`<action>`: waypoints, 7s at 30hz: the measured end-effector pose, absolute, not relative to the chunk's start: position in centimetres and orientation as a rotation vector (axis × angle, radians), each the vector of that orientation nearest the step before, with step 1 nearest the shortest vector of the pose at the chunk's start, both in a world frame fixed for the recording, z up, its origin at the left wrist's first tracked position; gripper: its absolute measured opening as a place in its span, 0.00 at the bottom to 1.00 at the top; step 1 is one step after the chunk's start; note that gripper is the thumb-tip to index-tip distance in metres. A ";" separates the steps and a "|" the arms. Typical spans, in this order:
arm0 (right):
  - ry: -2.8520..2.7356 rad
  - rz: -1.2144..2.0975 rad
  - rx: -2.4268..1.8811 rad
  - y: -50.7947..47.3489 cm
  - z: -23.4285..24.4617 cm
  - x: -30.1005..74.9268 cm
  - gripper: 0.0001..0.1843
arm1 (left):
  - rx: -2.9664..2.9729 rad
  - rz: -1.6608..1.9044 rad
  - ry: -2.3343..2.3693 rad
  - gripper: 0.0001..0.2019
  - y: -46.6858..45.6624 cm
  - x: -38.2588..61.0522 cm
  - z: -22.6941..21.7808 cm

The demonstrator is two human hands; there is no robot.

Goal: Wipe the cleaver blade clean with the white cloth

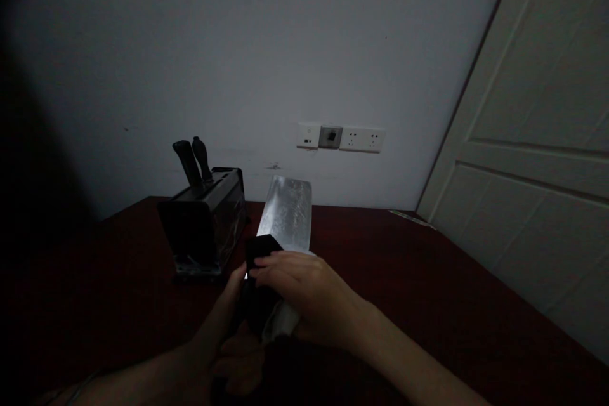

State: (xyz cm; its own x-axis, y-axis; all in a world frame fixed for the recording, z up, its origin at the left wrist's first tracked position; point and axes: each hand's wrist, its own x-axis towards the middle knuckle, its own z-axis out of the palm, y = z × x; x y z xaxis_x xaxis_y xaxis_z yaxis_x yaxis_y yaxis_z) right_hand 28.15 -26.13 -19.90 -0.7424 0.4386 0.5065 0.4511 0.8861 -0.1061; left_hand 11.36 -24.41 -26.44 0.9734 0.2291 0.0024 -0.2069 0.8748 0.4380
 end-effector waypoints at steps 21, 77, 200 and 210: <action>-2.453 -0.119 -0.730 -24.3 -19.1 29.4 0.24 | 0.457 0.226 -0.027 0.32 -24.1 11.2 -26.6; -2.393 0.483 -1.118 -26.3 -16.2 28.1 0.19 | 0.506 0.215 0.084 0.30 -24.1 11.3 -25.7; -2.513 0.166 -1.169 -28.8 -12.8 29.7 0.17 | 0.662 0.300 0.149 0.33 -25.1 13.3 -22.7; -2.553 0.052 -1.241 -28.9 -12.9 29.4 0.12 | 0.670 0.314 0.064 0.32 -24.5 13.4 -23.9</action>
